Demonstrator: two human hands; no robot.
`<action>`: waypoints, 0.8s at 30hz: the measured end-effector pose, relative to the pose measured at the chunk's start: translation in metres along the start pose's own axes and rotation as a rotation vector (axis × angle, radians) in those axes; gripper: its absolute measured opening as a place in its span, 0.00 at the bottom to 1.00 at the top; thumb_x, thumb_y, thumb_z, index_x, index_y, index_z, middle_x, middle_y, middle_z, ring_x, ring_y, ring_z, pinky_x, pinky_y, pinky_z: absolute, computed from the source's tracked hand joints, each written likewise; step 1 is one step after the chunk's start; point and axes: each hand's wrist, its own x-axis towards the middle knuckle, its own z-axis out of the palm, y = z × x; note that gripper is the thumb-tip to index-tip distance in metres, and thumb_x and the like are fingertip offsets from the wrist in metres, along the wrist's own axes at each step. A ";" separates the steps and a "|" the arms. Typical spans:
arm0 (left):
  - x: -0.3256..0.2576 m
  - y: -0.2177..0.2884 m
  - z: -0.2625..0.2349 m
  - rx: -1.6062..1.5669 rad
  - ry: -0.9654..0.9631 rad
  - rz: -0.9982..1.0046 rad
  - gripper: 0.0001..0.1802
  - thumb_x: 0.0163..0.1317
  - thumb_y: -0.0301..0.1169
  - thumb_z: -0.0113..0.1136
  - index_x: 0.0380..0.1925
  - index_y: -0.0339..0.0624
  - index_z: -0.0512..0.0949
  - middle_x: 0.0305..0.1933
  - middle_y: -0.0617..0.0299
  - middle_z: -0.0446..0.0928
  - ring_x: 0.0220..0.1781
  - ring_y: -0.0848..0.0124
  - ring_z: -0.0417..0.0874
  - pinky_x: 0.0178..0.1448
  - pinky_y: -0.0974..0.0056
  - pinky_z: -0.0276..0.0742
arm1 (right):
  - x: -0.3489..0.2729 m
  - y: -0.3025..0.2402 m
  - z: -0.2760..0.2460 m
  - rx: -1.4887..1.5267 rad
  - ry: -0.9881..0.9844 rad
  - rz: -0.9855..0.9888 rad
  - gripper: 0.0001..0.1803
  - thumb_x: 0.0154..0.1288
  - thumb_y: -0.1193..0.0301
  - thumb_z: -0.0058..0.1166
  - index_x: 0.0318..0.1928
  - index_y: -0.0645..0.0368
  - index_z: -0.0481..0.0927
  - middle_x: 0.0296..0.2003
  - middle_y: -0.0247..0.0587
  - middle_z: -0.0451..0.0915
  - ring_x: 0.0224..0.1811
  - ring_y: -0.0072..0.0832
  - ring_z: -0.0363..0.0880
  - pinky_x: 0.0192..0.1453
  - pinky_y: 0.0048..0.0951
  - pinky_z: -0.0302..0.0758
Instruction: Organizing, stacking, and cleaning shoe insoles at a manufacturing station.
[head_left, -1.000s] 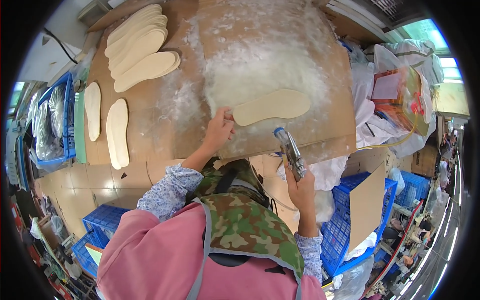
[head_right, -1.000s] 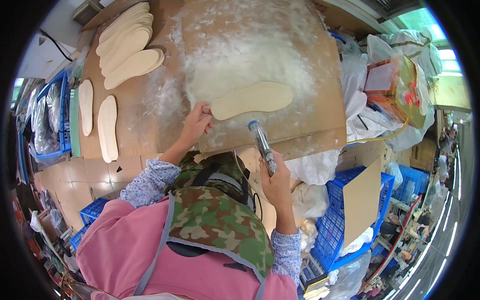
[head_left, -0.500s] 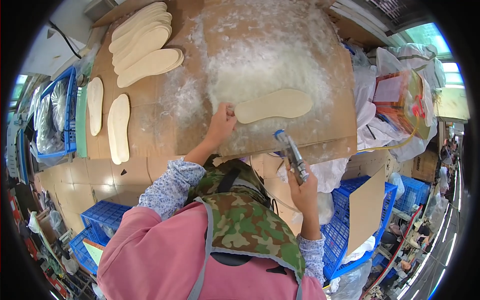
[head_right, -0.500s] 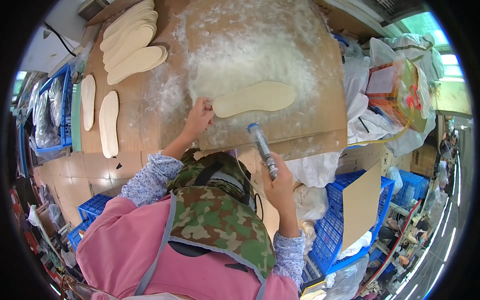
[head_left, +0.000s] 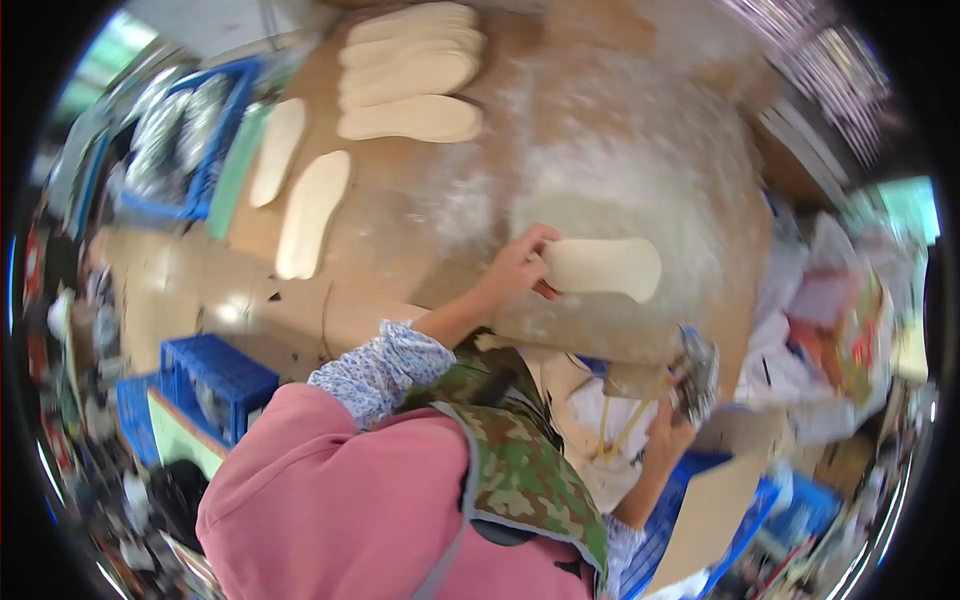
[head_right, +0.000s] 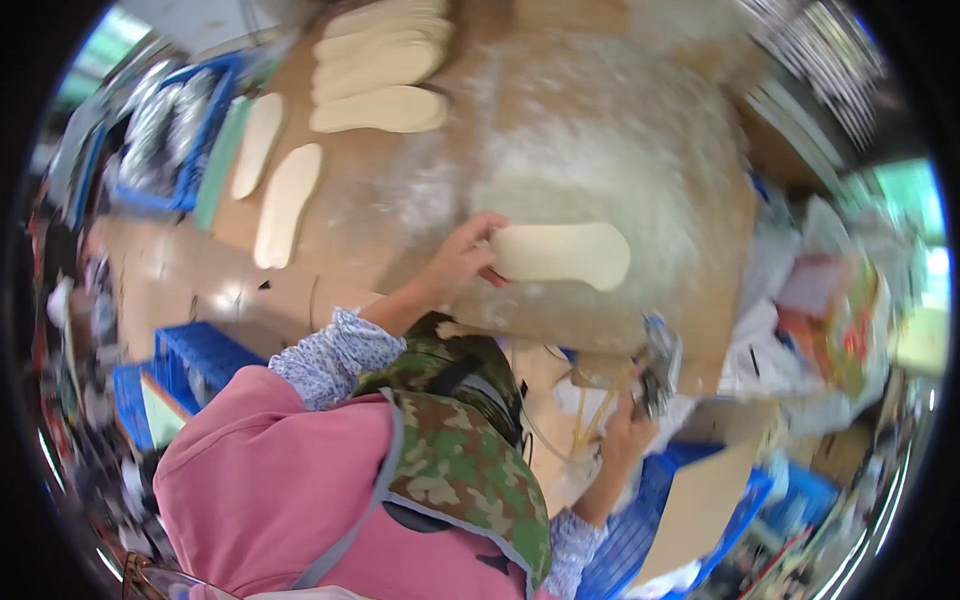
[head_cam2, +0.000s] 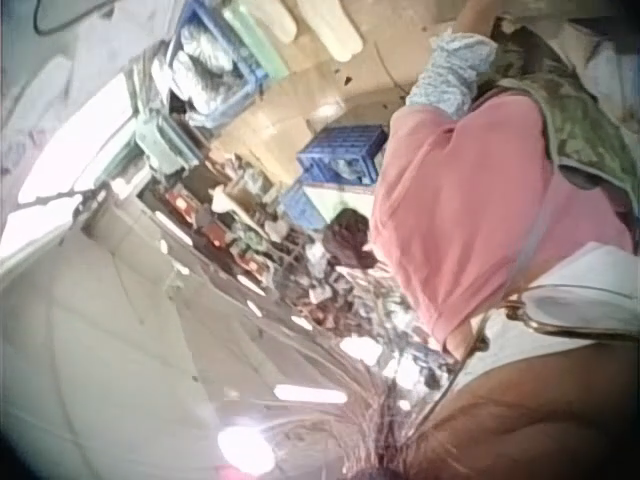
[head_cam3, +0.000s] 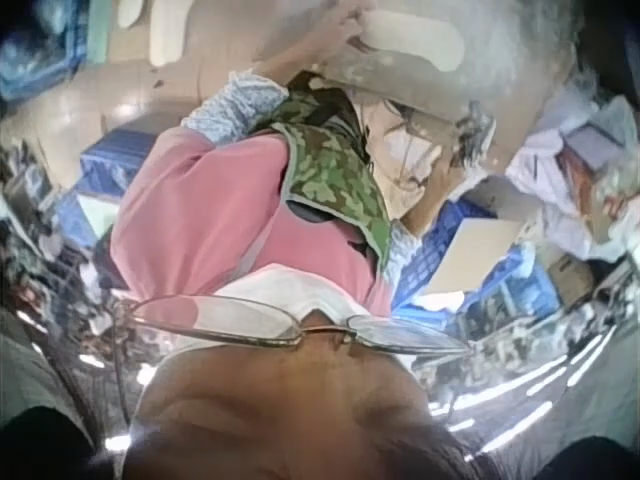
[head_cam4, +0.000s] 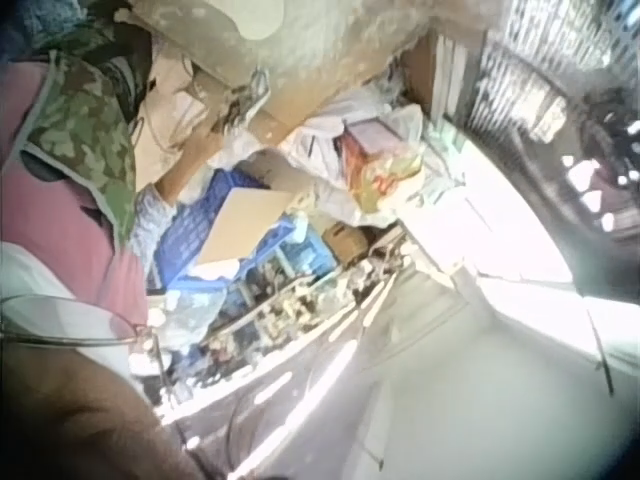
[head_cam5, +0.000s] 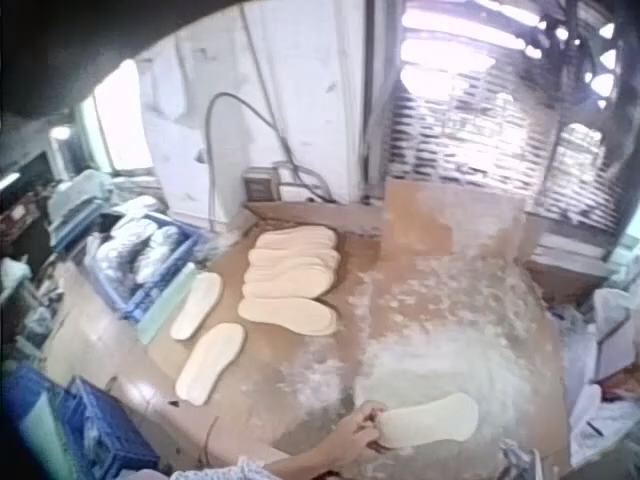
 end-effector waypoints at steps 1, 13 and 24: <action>-0.012 0.014 -0.010 -0.083 -0.032 0.047 0.21 0.60 0.20 0.44 0.54 0.41 0.65 0.47 0.56 0.72 0.37 0.66 0.82 0.38 0.63 0.83 | -0.005 -0.006 0.000 -0.011 -0.004 -0.005 0.17 0.65 0.77 0.49 0.54 0.64 0.74 0.43 0.40 0.81 0.16 0.11 0.61 0.17 0.18 0.59; -0.161 0.006 -0.231 -0.181 0.790 0.323 0.22 0.59 0.19 0.43 0.55 0.43 0.64 0.48 0.56 0.72 0.39 0.65 0.83 0.41 0.65 0.83 | 0.011 -0.014 0.055 0.002 -0.255 -0.061 0.13 0.68 0.78 0.44 0.51 0.65 0.76 0.31 0.33 0.75 0.16 0.12 0.60 0.18 0.19 0.55; -0.138 -0.002 -0.254 1.154 0.980 -0.370 0.23 0.67 0.37 0.48 0.60 0.45 0.63 0.38 0.46 0.79 0.33 0.45 0.80 0.42 0.49 0.75 | 0.004 -0.034 0.088 -0.046 -0.201 -0.186 0.16 0.67 0.76 0.47 0.53 0.70 0.73 0.38 0.35 0.79 0.14 0.11 0.59 0.16 0.20 0.54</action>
